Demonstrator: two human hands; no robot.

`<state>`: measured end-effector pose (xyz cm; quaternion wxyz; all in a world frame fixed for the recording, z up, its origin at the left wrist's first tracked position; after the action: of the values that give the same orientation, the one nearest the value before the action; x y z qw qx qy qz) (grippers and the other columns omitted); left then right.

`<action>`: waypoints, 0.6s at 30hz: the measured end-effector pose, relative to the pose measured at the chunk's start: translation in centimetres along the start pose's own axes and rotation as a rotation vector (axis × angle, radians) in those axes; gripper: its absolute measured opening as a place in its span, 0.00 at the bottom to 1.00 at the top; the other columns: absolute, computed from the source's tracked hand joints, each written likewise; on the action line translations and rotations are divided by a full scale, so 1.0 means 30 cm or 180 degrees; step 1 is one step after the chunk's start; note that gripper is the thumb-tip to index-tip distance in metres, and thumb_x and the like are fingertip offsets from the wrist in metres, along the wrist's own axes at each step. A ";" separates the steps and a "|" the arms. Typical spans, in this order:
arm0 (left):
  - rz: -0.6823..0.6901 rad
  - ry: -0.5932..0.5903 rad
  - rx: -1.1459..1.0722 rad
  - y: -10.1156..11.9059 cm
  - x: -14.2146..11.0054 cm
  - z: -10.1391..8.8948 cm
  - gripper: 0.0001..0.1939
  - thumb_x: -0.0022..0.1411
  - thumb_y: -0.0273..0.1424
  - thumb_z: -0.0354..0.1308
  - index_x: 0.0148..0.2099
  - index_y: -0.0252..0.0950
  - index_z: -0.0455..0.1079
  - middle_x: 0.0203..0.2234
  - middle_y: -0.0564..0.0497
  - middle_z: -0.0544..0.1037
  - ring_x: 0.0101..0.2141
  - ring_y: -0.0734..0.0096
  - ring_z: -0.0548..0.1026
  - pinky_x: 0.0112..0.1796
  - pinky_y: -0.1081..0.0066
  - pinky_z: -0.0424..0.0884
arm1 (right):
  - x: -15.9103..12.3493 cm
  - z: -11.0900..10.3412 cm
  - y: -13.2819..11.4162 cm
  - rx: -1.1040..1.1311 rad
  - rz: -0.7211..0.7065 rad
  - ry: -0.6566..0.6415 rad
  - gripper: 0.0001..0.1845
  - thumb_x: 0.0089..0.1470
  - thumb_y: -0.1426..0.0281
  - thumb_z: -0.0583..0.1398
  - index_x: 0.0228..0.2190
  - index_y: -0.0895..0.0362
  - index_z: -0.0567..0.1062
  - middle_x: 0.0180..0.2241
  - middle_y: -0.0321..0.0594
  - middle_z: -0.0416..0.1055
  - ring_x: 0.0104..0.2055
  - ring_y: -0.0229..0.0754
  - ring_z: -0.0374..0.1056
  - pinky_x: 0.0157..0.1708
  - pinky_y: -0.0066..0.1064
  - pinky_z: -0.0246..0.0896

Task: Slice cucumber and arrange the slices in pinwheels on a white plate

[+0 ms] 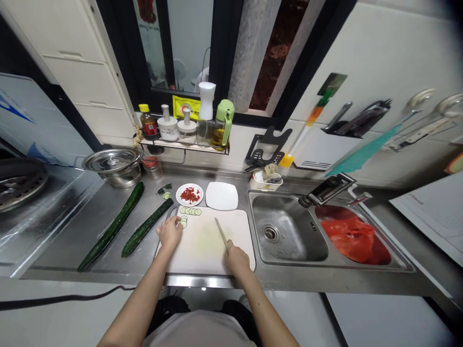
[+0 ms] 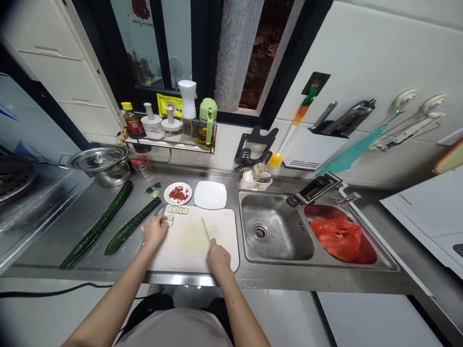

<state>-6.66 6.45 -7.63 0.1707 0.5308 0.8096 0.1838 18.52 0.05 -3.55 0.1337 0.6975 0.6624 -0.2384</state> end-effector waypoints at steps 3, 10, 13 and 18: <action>0.0068 0.0078 -0.0004 0.013 0.001 0.016 0.15 0.58 0.30 0.51 0.46 0.42 0.73 0.42 0.45 0.77 0.46 0.54 0.70 0.47 0.55 0.59 | 0.002 0.004 0.000 -0.0037 -0.0014 0.0014 0.19 0.58 0.76 0.47 0.50 0.59 0.65 0.40 0.54 0.75 0.45 0.50 0.72 0.39 0.36 0.61; 0.0460 -0.0009 0.0056 0.092 0.010 0.056 0.17 0.61 0.33 0.49 0.50 0.45 0.73 0.43 0.45 0.76 0.46 0.54 0.69 0.46 0.56 0.58 | 0.001 -0.002 0.003 -0.0011 -0.0038 0.0003 0.19 0.58 0.76 0.47 0.50 0.59 0.65 0.40 0.54 0.75 0.45 0.51 0.72 0.39 0.37 0.61; 0.0619 -0.0094 0.0126 0.131 0.025 0.064 0.19 0.62 0.34 0.49 0.54 0.45 0.71 0.44 0.44 0.75 0.48 0.52 0.68 0.47 0.55 0.57 | 0.000 -0.003 -0.001 -0.0023 -0.0025 0.0028 0.19 0.58 0.76 0.47 0.49 0.59 0.66 0.40 0.54 0.75 0.45 0.51 0.72 0.39 0.36 0.60; 0.0730 -0.0209 0.0265 0.180 0.052 0.082 0.20 0.63 0.35 0.49 0.56 0.44 0.69 0.47 0.42 0.73 0.50 0.51 0.66 0.48 0.55 0.56 | -0.002 0.000 -0.005 -0.0058 -0.0020 0.0001 0.17 0.59 0.75 0.47 0.49 0.59 0.65 0.40 0.54 0.75 0.44 0.50 0.72 0.38 0.35 0.60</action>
<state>-1.80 10.18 -7.31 0.1527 0.6322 0.7444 0.1509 18.37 0.02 -3.50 0.1391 0.6943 0.6667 -0.2327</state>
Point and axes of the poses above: each hand's wrist, its own x-axis towards the middle knuckle, its own z-axis out of the palm, y = z × x, the point moved 2 cm from there along x, towards the middle knuckle
